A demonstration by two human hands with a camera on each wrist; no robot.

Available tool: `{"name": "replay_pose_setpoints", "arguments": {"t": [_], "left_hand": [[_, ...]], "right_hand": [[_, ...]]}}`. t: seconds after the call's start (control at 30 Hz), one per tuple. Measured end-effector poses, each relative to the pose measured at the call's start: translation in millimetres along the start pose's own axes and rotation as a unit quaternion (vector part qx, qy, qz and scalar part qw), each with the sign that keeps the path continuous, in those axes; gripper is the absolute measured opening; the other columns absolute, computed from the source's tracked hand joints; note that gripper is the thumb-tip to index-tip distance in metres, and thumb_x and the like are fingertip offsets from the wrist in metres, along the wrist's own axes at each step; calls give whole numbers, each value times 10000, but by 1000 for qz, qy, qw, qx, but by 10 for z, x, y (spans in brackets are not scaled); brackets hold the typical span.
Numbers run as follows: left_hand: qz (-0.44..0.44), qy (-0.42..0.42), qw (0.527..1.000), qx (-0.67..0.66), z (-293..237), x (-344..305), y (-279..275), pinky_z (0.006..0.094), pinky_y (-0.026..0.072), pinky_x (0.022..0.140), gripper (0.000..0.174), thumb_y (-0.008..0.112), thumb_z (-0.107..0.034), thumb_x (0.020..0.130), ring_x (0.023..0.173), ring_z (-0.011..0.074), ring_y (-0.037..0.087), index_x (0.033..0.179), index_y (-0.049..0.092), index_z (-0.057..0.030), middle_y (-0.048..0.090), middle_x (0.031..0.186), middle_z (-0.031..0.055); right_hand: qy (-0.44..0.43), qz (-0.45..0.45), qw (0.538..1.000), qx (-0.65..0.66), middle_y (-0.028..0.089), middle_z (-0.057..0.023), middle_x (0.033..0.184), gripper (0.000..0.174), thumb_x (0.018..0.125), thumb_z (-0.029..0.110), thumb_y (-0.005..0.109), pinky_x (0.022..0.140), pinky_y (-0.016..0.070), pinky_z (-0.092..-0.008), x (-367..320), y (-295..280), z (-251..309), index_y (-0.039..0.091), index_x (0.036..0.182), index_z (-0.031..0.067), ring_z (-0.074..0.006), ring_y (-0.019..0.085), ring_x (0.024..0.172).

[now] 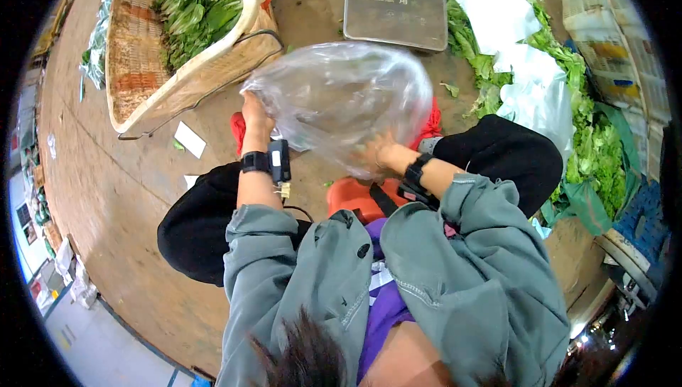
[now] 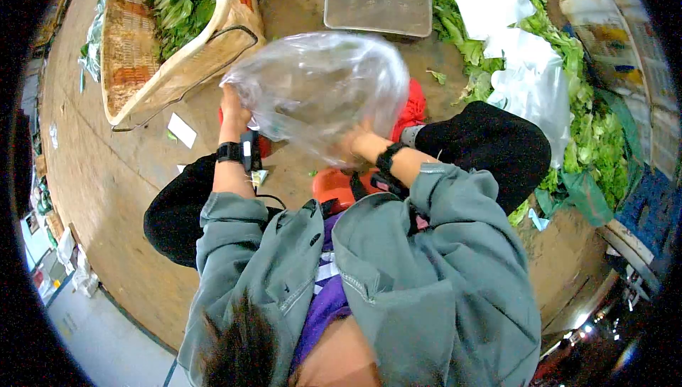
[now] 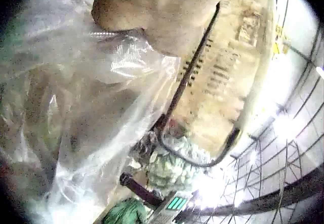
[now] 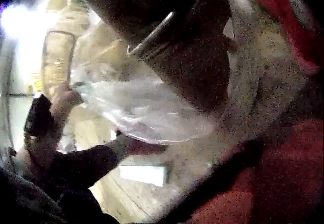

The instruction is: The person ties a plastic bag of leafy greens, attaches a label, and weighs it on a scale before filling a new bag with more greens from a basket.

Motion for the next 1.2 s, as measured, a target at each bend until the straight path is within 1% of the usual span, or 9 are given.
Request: {"name": "replay_pose_setpoints", "arguments": {"t": [0.1, 0.17, 0.27, 0.37, 0.73, 0.87, 1.0, 1.07, 1.2], "left_hand": [[1, -2, 996, 88, 78, 290, -205, 434, 448, 764, 498, 348, -463, 868, 926, 280, 525, 1119, 459, -48, 536, 1040, 89], [-139, 271, 700, 646, -80, 397, -267, 437, 452, 720, 389, 440, -366, 838, 912, 320, 528, 1080, 474, -63, 539, 1016, 142], [-86, 461, 564, 680, -460, -802, 460, 435, 439, 733, 353, 526, -285, 763, 932, 355, 517, 1015, 480, -42, 540, 959, 194], [71, 306, 690, 652, -150, -989, 968, 418, 434, 739, 282, 549, -217, 717, 894, 391, 520, 933, 501, -43, 538, 962, 256], [177, 147, 555, 799, 751, 532, 42, 356, 381, 915, 1097, 798, -308, 466, 1089, 354, 444, 1327, 162, -68, 465, 1128, 279], [293, 85, 615, 727, 842, 309, 437, 377, 420, 843, 1175, 761, -410, 484, 968, 360, 531, 1333, 62, 2, 519, 1053, 280], [295, 85, 575, 758, 633, 13, 822, 392, 429, 800, 730, 655, -419, 642, 936, 330, 546, 1189, 423, 5, 557, 1001, 245], [436, 152, 578, 673, 81, -581, 1152, 364, 428, 795, 472, 560, -391, 755, 911, 332, 549, 1057, 548, -29, 570, 1002, 204], [353, 369, 788, 344, -1727, -1447, 1210, 286, 422, 794, 353, 626, -180, 741, 868, 173, 552, 1025, 547, 14, 594, 910, 124]], "right_hand": [[-52, -72, 971, 222, 465, -148, 1205, 551, 706, 219, 526, 916, 364, -377, 77, -200, -138, 408, 1233, 112, -306, 463, 1071], [4, -180, 927, 329, 540, -163, 1099, 485, 705, 177, 503, 843, 418, -353, 924, -59, -645, 459, 1176, 71, -301, 523, 984], [47, -262, 867, 421, 589, -193, 956, 457, 701, 186, 491, 789, 443, -355, 1065, -575, -932, 504, 1156, 140, -286, 573, 889], [67, -180, 864, 465, 578, -188, 994, 554, 677, 194, 555, 815, 432, -359, 1283, -668, -1026, 441, 1218, 172, -279, 562, 925], [254, 108, 944, 180, 533, -131, 1125, 653, 616, 379, 703, 814, 421, -365, 663, -429, -1793, 481, 1161, 94, -290, 523, 1000], [30, 42, 970, 238, 439, -109, 1249, 623, 720, 411, 605, 902, 371, -367, 842, -864, -1442, 420, 1239, 120, -260, 442, 1116], [-29, -157, 739, 654, 434, -136, 1239, 555, 815, 366, 532, 847, 413, -379, 769, -1188, -1268, 358, 1276, 111, -243, 440, 1102], [-3, -51, 786, 616, 498, -152, 1145, 528, 805, 337, 561, 767, 461, -326, 891, -1021, -1375, 406, 1232, 67, -221, 495, 1029], [-144, -9, 724, 675, 582, -86, 957, 439, 823, 267, 550, 686, 472, -240, 377, -1671, -879, 440, 1171, 22, -127, 569, 826]]}}
Point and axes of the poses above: each hand's wrist, its own x-axis towards the middle knuckle, its own y-axis out of the palm, z = x × y, the point moved 5 cm from there along x, towards the middle knuckle
